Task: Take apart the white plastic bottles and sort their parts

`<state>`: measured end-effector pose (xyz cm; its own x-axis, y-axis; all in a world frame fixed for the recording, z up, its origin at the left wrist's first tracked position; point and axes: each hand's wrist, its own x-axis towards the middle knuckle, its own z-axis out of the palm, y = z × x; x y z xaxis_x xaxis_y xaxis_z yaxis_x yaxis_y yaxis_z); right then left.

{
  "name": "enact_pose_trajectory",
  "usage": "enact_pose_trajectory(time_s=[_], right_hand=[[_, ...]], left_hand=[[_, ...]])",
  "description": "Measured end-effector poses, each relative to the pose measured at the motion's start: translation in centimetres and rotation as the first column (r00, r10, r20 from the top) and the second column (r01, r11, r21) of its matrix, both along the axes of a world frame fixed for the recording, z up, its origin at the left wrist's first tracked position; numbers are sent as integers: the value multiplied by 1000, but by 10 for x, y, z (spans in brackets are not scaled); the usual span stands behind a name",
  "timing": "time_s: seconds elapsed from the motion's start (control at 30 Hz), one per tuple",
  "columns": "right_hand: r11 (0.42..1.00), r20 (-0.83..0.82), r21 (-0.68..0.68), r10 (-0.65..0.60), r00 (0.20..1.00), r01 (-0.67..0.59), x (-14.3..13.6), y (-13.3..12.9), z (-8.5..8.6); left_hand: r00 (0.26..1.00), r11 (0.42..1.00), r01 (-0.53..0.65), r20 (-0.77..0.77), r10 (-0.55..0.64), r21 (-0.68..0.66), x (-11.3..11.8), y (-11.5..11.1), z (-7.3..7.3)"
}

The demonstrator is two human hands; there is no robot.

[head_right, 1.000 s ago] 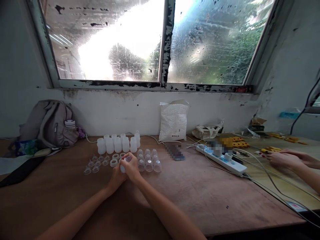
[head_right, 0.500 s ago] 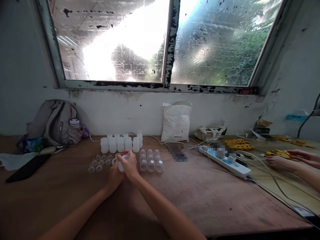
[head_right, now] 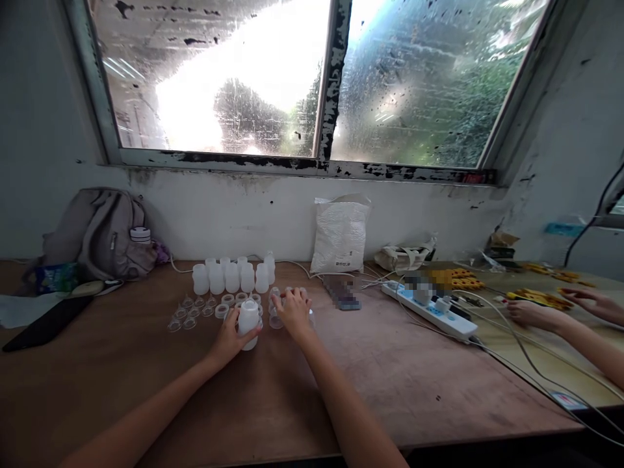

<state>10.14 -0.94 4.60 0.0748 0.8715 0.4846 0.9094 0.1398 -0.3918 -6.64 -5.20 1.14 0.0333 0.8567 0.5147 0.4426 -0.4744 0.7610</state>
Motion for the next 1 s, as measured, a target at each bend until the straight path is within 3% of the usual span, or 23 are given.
enact_pose_trajectory(time_s=[0.17,0.3,0.37,0.47,0.57,0.63,0.77,1.0], right_hand=[[990,207,-142,16,978,14,1,-5,-3],[974,226,-225,81,971,-29,1,-7,-1],[990,136,-140,47,990,-28,0,-9,5],[990,-135,134,67,989,-49,-4,-18,19],[920,-369,343,317,874,-189,-6,-33,33],[864,-428,408,468,773,-296,-8,-43,38],[770,-395,449,627,672,-455,-13,-55,36],[722,-157,339,676,720,-604,-21,-52,31]], left_hand=[[998,997,62,2,-62,-49,1,3,-5],[996,992,87,32,-84,-89,1,4,-8],[995,993,80,58,-75,-89,1,3,-7],[991,995,91,103,-86,-38,2,0,-2],[983,989,149,112,-149,1,2,-5,4],[978,981,191,84,-192,13,2,-7,7],[973,973,226,44,-228,48,3,-10,11],[965,970,240,121,-234,-35,4,-6,4]])
